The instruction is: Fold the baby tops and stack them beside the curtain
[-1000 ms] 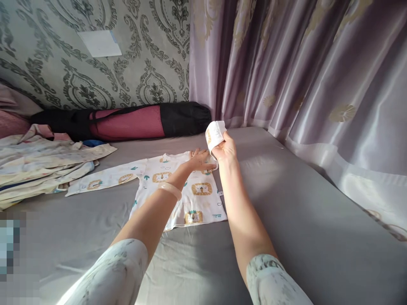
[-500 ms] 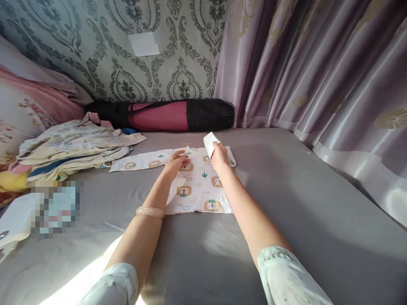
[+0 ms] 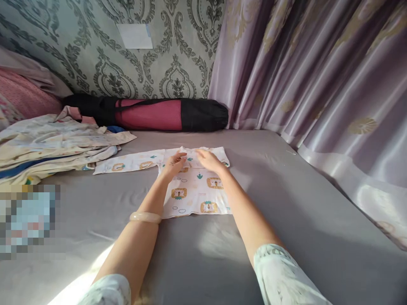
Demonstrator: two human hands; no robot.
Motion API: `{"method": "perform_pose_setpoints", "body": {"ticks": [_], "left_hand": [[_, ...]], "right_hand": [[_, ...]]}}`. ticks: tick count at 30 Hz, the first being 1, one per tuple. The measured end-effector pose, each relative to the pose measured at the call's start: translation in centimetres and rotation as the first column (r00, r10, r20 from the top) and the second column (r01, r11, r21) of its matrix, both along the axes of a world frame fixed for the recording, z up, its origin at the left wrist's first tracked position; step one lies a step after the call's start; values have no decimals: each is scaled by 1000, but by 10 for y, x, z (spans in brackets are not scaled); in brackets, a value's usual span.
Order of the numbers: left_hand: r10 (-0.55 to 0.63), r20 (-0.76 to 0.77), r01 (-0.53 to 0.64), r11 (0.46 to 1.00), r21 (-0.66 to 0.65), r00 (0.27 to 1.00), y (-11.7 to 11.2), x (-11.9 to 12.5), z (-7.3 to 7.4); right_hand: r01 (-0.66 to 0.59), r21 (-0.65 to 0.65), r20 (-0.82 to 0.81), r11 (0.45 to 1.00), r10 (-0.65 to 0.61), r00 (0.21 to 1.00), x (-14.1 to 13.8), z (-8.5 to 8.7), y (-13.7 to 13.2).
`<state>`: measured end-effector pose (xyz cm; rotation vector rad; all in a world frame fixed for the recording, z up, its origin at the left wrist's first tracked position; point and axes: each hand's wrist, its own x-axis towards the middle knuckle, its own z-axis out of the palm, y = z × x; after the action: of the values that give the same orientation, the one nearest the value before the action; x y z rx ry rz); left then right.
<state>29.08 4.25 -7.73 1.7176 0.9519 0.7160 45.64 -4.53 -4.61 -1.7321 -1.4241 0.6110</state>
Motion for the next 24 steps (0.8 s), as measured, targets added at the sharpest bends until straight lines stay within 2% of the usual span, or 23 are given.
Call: {"method": "perform_pose_setpoints", "body": {"ticks": [1,3,6,9,13,16,19,22,24], "left_hand": [[-6,-36,7,999,45,999,-1,1,-1],[6,-105,8,991,131,994,-3,5,-2],[17,-138,15,973,230,990,-5,10,1],[7,-82,19,950,311,997,-2,10,4],[109,-18,-96,936,338,994,11,2,3],[188,-41,-165,933,321,981,21,-5,0],[214,-77,-175,921,348,974,26,-10,-2],[226,-115,-166,909,382,967,27,-13,-2],[219,-155,-145,912,385,963,27,-14,-2]], "right_hand": [[77,53,-103,996,-71,992,12,3,0],[238,140,-323,961,-183,928,36,8,-4],[430,162,-594,888,-260,761,63,14,-17],[533,116,-709,838,-306,636,78,18,-30],[612,86,-716,786,-378,586,86,13,-35],[611,113,-606,784,-433,668,84,2,-26],[524,146,-321,839,-461,827,74,-9,-17],[369,63,56,927,-372,926,59,-15,-14],[288,-32,274,957,-269,923,47,-17,-14]]}}
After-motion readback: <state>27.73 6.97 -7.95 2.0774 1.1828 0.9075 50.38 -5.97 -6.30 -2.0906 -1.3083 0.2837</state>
